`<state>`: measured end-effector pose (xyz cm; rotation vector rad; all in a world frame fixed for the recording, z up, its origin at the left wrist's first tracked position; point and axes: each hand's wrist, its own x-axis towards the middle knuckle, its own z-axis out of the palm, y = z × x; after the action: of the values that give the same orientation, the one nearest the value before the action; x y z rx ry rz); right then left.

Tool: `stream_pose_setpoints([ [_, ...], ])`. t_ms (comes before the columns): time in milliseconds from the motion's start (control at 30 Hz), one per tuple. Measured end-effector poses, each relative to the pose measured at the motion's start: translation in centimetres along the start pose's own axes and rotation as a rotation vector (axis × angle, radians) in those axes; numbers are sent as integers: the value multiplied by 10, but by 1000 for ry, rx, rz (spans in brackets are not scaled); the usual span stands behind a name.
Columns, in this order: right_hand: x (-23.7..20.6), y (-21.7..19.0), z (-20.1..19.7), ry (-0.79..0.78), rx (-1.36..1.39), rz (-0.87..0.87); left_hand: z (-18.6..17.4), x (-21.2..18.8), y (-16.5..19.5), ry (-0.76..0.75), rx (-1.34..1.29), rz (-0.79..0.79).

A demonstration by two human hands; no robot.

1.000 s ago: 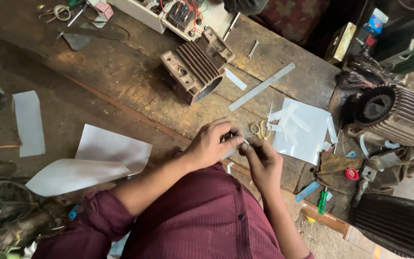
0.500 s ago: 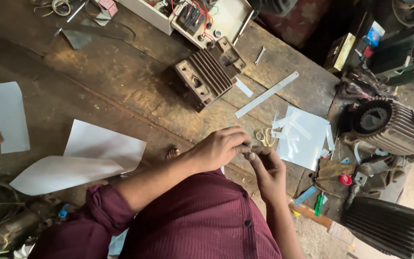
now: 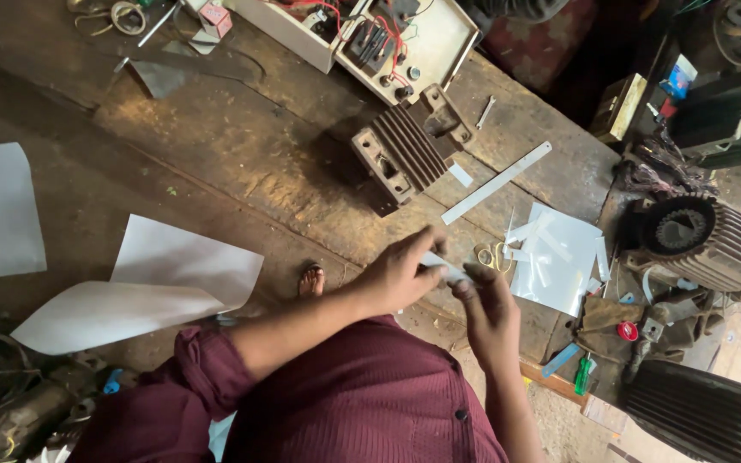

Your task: The person cuts small rectangular pieces of white insulating material using scissors and inserts them into the slots of a motor housing. The person repeatedly cuts, folds, and places the pieces into the housing's grooves.

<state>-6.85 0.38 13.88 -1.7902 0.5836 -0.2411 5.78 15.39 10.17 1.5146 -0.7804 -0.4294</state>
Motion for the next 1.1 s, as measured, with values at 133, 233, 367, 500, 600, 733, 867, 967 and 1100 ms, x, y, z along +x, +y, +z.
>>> stream_pose_setpoints([
  [133, -6, 9, 6, 140, 57, -16, -1, 0, -12, -275, 118, -83],
  [233, -10, 0, 13, 198, -130, -106, 5, 2, -15, -167, 204, 227],
  [367, -20, -26, 19, 190, -455, -275, 7, 2, -18, -72, 100, 203],
  [500, -20, -48, 20, 162, -601, -380, 6, 4, -18, -42, 58, 175],
  [600, -15, -54, 18, 172, -539, -302, 10, 7, -14, -54, -13, 124],
  [733, -15, -49, 14, 214, -621, -410, 15, 12, -10, -36, 37, 145],
  [867, -20, -28, 5, 250, -665, -418, 22, 13, -12, -115, -18, 2],
  [967, -15, -6, 2, 282, -362, -275, 28, 14, -17, -175, -80, -89],
  [1100, -11, 18, -7, 217, 47, -48, 44, 16, -18, -141, -278, -157],
])
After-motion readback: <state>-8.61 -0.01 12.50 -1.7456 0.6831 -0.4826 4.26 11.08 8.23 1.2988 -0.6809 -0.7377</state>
